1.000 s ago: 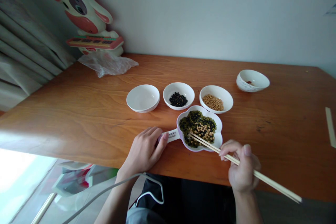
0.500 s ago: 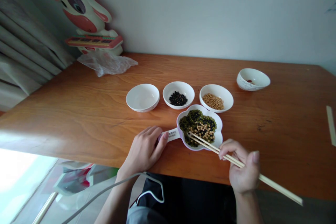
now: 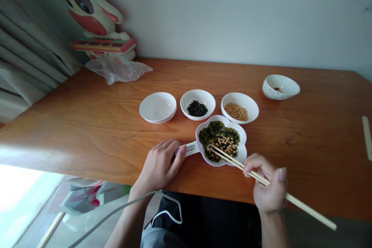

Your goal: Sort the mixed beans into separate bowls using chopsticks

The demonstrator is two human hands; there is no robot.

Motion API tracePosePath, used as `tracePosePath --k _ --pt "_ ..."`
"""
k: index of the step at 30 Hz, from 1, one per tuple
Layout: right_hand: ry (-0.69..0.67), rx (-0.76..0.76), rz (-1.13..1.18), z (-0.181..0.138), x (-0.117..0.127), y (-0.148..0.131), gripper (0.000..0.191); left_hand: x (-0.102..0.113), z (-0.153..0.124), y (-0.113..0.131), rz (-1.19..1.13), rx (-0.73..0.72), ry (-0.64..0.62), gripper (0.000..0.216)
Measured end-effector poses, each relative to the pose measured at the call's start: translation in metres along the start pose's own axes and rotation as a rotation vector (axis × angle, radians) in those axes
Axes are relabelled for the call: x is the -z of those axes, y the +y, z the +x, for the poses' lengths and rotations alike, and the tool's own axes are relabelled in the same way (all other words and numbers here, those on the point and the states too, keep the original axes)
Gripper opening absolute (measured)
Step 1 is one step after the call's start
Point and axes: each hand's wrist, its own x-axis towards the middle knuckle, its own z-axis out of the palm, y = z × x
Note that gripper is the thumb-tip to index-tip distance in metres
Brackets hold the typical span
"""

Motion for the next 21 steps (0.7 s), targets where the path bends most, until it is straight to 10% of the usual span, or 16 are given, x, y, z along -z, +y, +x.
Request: tracePosePath --k 21 --pt "0.023 -0.069 0.071 -0.0032 0.0006 0.0015 0.073 -0.001 0.0005 -0.0012 -0.006 0.007 0.004 0.036"
